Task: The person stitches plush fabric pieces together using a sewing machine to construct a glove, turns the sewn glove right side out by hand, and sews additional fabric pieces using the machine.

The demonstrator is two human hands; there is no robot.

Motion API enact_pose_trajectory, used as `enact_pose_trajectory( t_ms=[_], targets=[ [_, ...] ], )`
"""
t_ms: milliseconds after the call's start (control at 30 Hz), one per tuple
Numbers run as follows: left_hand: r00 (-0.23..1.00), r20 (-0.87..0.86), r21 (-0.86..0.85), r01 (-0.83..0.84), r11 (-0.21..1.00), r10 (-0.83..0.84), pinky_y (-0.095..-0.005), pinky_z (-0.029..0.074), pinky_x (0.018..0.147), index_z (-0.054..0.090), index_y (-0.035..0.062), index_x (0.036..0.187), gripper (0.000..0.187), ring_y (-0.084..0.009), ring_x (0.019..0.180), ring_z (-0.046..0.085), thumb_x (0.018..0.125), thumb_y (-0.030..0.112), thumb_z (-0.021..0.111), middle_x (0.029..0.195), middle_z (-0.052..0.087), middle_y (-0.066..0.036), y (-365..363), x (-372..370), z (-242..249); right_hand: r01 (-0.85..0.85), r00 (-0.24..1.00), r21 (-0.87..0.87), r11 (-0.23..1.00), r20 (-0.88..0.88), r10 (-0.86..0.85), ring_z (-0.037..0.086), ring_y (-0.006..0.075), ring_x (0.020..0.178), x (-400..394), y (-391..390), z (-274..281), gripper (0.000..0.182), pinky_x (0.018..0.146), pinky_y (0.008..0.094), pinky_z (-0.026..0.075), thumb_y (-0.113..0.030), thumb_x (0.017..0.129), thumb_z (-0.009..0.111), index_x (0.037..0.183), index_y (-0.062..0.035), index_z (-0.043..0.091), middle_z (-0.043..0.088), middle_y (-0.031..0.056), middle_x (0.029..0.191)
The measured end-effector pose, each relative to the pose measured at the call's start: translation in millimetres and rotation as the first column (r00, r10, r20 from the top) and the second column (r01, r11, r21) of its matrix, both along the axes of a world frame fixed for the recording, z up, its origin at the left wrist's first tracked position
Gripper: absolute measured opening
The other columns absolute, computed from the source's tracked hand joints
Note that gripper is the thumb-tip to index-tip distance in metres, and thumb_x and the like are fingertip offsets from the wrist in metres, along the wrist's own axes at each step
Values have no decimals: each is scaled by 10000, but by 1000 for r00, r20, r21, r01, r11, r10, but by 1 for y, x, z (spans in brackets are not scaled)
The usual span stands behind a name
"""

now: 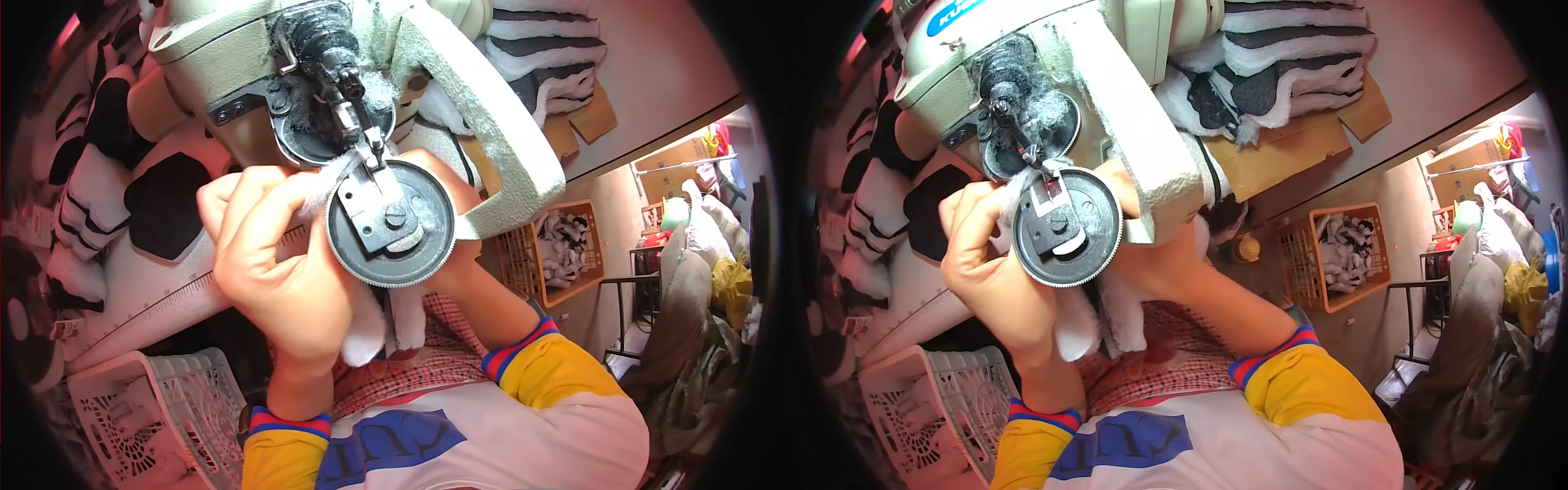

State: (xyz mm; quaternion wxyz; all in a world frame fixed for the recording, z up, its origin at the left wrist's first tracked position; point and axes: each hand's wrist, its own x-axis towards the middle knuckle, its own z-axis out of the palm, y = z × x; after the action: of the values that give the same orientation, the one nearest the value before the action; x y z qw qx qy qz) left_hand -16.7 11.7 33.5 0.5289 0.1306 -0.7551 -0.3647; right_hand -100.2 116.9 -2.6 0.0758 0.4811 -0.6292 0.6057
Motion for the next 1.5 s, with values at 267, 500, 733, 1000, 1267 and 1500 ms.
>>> enact_pose_trajectory(
  t_ms=[267, 500, 733, 1000, 1267, 1500],
  targets=[
    [992, 110, -90, -55, 994, 65, -289, 417, 698, 680, 6, 770, 211, -211, 793, 480, 592, -105, 700, 725, 575, -47, -5, 7, 12, 36, 969, -144, 989, 246, 0, 603, 216, 803, 18, -13, -6, 210, 696, 303, 473, -25, 747, 685, 949, -43, 633, 610, 75, 896],
    [991, 114, -65, -63, 996, 71, -291, 422, 693, 687, 5, 779, 204, -213, 793, 488, 606, -104, 682, 729, 581, -50, 0, 7, 10, 18, 958, -158, 987, 286, 28, 606, 201, 820, 22, -12, -6, 256, 712, 294, 479, -42, 751, 706, 997, -28, 633, 617, 77, 911],
    [960, 280, -140, 12, 990, 28, -270, 423, 710, 642, -45, 737, 121, -164, 750, 517, 645, -123, 639, 702, 583, -58, -15, 15, 38, 53, 499, -341, 939, 823, 271, 611, 138, 949, 60, -28, -10, 340, 828, 294, 505, 22, 746, 744, 1062, 10, 621, 645, 76, 1048],
    [953, 291, -178, -29, 984, 81, -251, 436, 669, 641, -53, 755, 114, -158, 724, 544, 669, -123, 667, 753, 594, -66, -10, 15, 37, -112, 715, -322, 940, 631, 301, 549, 177, 1140, 61, -28, -11, 475, 981, 331, 462, 68, 885, 573, 1329, -15, 427, 559, 123, 1250],
    [981, 183, -67, -49, 997, 61, -274, 441, 648, 690, -3, 791, 201, -185, 723, 540, 627, -120, 686, 727, 589, -58, -4, 11, 22, 6, 512, -366, 931, 801, 311, 622, 122, 948, 61, -34, -8, 361, 835, 284, 527, 48, 784, 704, 1127, 23, 596, 663, 83, 1046],
    [990, 130, -65, -50, 997, 58, -244, 448, 633, 658, -34, 814, 173, -159, 722, 563, 678, -137, 687, 778, 578, -76, -1, 10, 18, 3, 482, -324, 946, 829, 283, 627, 123, 930, 62, -34, -11, 316, 807, 284, 521, 28, 782, 695, 1087, 24, 614, 673, 83, 1035]
  ],
)
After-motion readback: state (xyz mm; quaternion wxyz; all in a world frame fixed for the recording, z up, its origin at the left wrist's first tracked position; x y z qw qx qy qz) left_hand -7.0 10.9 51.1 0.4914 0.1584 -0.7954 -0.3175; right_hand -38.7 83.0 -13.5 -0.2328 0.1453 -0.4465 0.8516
